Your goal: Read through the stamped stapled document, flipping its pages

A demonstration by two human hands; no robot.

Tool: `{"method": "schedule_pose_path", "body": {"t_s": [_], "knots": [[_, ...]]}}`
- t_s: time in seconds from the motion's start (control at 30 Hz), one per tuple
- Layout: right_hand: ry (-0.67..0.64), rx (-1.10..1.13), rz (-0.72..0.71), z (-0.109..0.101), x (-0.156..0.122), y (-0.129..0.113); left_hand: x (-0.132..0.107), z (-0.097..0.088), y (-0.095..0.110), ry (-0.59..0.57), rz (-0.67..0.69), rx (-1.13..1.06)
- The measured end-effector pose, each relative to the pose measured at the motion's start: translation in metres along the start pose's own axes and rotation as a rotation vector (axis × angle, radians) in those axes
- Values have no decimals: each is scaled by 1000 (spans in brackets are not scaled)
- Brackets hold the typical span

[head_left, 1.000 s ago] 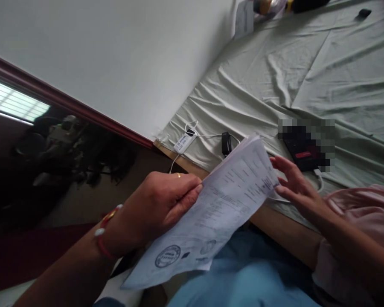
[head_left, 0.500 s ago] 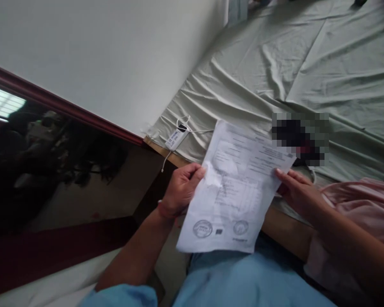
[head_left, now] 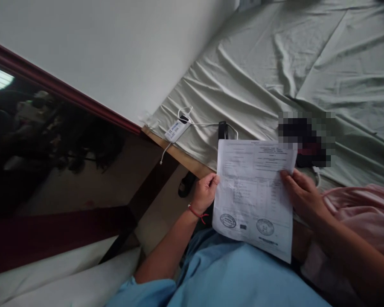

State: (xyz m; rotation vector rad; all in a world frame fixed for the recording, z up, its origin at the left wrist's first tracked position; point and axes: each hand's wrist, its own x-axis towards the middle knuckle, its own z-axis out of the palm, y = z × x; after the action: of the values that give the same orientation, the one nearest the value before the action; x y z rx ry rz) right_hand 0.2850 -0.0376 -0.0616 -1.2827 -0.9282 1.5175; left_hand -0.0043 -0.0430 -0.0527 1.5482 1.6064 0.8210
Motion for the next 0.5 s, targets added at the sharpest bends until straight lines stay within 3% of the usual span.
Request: {"method": "schedule_pose_path", "body": {"t_s": [0.2,0.5], "knots": [[1,36,40,-1,-2,-4,10,7,8,-17,-14,-13],[39,26,73,-2,-5,-5,27,24,23,140,0,-106]]}}
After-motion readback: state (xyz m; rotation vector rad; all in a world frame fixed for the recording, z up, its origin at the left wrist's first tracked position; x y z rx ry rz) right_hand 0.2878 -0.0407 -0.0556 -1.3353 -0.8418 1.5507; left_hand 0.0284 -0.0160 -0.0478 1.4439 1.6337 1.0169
